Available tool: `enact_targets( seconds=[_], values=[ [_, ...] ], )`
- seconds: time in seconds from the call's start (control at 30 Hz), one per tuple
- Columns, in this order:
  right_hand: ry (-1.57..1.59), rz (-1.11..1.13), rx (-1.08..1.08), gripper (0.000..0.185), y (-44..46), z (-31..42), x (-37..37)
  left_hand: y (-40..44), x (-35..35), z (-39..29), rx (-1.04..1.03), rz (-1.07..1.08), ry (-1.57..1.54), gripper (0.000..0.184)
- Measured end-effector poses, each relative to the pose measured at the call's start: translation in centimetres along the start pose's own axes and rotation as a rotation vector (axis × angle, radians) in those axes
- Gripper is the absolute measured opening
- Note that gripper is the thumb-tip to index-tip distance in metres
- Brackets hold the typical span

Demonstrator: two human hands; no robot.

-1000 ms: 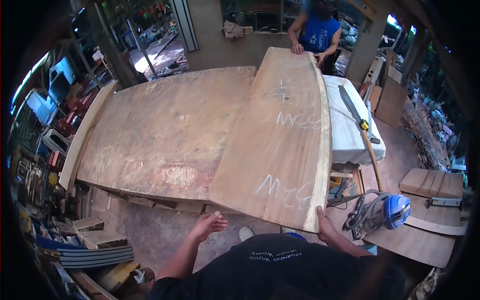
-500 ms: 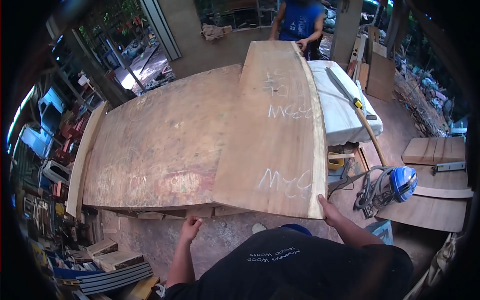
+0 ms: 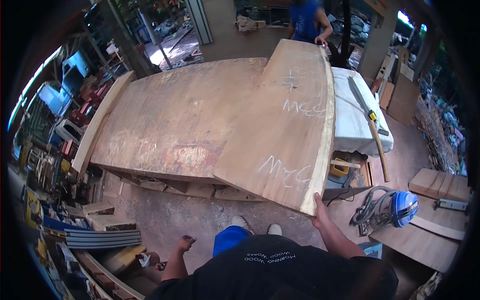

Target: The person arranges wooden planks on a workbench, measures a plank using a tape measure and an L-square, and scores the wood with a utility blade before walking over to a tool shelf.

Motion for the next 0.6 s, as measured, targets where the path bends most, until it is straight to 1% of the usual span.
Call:
enact_targets(
  seconds=[0.07, 0.13, 0.17, 0.23, 0.3, 0.33, 0.4, 0.47, 0.53, 0.6],
  values=[
    [0.025, -0.078, 0.033, 0.066, 0.5, -0.3, 0.4, 0.0, -0.5, -1.5, -0.025, 0.007, -0.005, 0.053],
    [-0.001, -0.093, 0.031, 0.067, 0.8, -0.6, 0.8, 1.1, -0.4, -2.5, -0.208, 0.034, 0.038, 0.053],
    [-0.004, -0.116, 0.031, 0.068, 0.9, -0.4, 0.8, 2.0, -0.2, -2.3, -0.213, 0.034, 0.014, 0.053],
    [-0.066, -0.094, 0.021, 0.069, 0.5, 0.2, 0.2, 3.6, 0.6, -1.4, -0.249, 0.046, -0.107, 0.054],
    [-0.141, -0.08, -0.015, 0.072, 0.9, -0.2, 1.2, 4.1, 2.4, 0.2, -0.247, 0.031, -0.098, 0.054],
    [-0.181, -0.108, -0.006, 0.071, 0.4, 0.0, 0.7, 4.4, 3.6, 1.0, -0.244, 0.013, -0.072, 0.055],
    [-0.16, -0.131, -0.007, 0.071, 0.1, 0.3, 0.6, 5.9, 5.5, 3.8, -0.217, -0.007, -0.08, 0.055],
    [-0.176, -0.105, -0.022, 0.071, 0.6, 0.2, 1.1, 7.0, 7.8, 7.5, -0.16, -0.04, -0.086, 0.055],
    [-0.201, 0.004, -0.027, 0.073, 1.4, 0.1, 1.9, 8.3, 9.2, 9.7, -0.134, -0.069, -0.053, 0.053],
    [-0.226, -0.036, -0.024, 0.074, 1.2, 0.2, 2.0, 9.2, 10.7, 10.2, -0.114, -0.119, -0.05, 0.051]
  ],
)
Point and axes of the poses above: each hand's wrist, its own y-axis towards the middle knuckle, its own x-axis out of the back of the hand, z = x × y, the point moved 3 cm from there along y, towards the middle knuckle, and after that the axes turned 2 degrees about z, right-handed, at the moved point
